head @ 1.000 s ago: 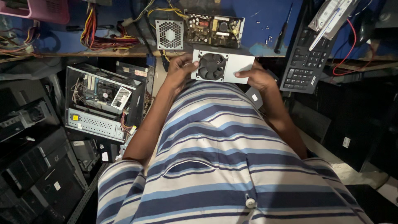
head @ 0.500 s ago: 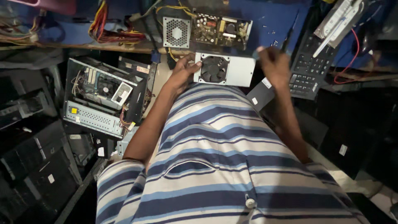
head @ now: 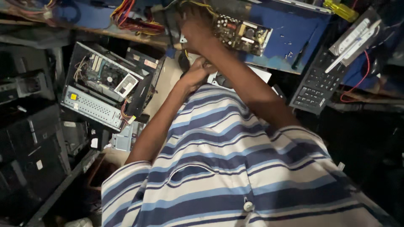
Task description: The person uses a screwdriver to remove screws from a computer power supply unit, then uses a toothbrush to clean the fan and internal components. The person handles the power supply unit and its fan while working at a cluttered electronics workbench.
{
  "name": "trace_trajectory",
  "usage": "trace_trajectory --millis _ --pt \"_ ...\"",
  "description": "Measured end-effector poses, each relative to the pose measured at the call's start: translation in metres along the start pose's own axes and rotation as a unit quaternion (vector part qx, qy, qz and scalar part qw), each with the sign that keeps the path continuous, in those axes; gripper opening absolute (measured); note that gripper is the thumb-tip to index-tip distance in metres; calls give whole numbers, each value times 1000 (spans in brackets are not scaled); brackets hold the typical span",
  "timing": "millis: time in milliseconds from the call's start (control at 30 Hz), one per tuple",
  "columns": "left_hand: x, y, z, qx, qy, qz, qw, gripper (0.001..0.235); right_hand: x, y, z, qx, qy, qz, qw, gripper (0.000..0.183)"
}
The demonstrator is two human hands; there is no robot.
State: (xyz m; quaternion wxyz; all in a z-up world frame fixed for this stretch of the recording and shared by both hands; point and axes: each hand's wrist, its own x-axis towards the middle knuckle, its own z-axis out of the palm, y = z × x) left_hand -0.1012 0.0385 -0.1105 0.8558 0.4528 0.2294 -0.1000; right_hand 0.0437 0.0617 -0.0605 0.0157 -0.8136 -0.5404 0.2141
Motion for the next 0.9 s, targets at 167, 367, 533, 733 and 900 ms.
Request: trace_trajectory --millis 167,367,533,733,900 --pt "0 1 -4 -3 -3 -13 1000 51 -3 1 0 6 57 -30 998 99" --pt "-4 10 -4 -18 16 -40 999 45 -50 15 -51 197 197 -168 946 109" --pt "-2 19 -3 -51 5 -32 998 38 -178 56 -74 390 231 -82 887 103" --pt "0 25 3 -150 10 -68 986 21 -247 63 -33 163 176 49 969 109" --pt "-1 32 9 -129 13 -96 987 23 -246 65 -27 130 83 86 984 107"
